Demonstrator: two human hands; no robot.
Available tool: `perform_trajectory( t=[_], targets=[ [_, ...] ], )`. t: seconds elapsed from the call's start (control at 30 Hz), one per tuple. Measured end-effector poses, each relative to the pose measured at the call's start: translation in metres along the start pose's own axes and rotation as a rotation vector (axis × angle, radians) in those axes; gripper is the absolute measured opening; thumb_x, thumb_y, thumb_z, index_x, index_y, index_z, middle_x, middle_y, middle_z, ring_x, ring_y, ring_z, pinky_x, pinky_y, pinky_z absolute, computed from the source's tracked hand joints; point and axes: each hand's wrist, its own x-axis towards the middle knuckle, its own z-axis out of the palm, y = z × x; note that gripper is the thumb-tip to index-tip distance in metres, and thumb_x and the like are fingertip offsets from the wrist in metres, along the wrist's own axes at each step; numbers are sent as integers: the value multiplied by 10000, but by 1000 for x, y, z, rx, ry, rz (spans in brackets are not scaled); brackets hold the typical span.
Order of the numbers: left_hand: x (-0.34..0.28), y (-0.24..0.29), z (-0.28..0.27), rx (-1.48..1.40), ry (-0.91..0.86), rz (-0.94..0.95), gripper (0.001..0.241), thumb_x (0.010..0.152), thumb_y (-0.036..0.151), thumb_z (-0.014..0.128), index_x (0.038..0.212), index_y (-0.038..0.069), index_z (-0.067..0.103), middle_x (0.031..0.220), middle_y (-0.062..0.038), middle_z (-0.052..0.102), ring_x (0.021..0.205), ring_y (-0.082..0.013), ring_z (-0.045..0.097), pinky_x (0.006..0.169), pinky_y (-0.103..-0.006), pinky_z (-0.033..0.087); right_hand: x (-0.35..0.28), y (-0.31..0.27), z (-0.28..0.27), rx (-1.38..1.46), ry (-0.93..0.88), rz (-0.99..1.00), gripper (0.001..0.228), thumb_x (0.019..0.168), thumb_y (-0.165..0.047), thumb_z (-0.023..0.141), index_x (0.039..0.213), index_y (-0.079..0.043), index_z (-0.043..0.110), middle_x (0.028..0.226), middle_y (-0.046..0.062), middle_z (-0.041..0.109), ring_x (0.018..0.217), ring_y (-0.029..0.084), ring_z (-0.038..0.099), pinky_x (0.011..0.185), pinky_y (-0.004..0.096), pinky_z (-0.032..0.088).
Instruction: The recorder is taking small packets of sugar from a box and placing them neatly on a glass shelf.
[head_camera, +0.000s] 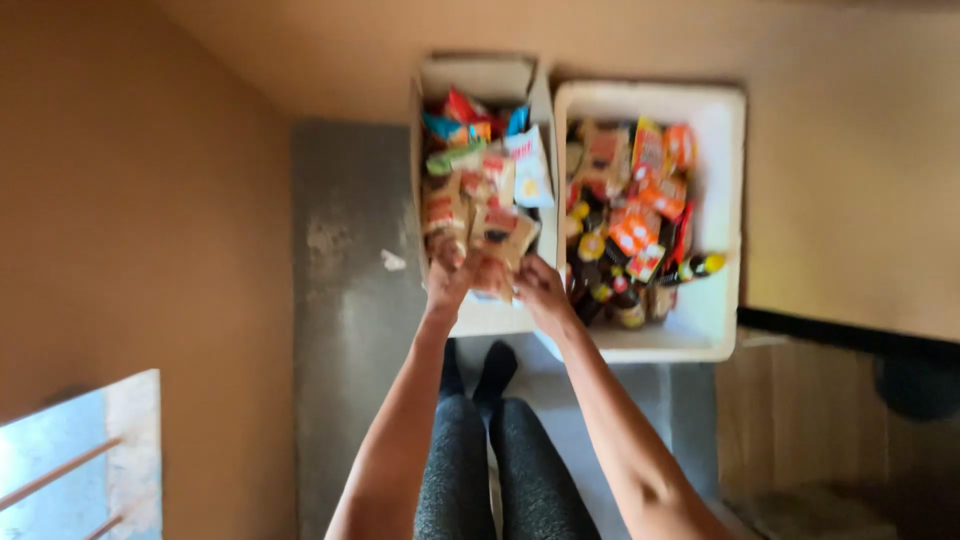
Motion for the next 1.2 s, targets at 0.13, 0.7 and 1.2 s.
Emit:
perform_trajectory(
  t=[0.13,0.7,1.2],
  targets=[
    [-13,166,-46,-495,-406,-244,444,990,265,731,1314,-17,621,1100,-123,738,937,-169,688,791,-344,582,-54,-113,48,-150,-68,-36,125,974,-104,744,1026,-87,632,920,25,691,792,90,577,713,257,456],
    [-21,407,-84,-152,-217,215,255,1025,281,632,1141,54,646,833,-45,681,753,-89,565,681,-271,512,-119,-353,197,9,-93,-411,214,908,-97,694,1117,-48,695,1078,76,770,980,135,730,924,317,592],
    [-3,394,-77,-670,-140,-50,244,1085,332,596,1055,91,629,872,-19,673,718,-117,592,529,-304,444,-120,-353,169,-378,-130,-254,231,925,-242,739,1040,-43,723,931,56,768,771,102,723,673,304,632]
  ],
)
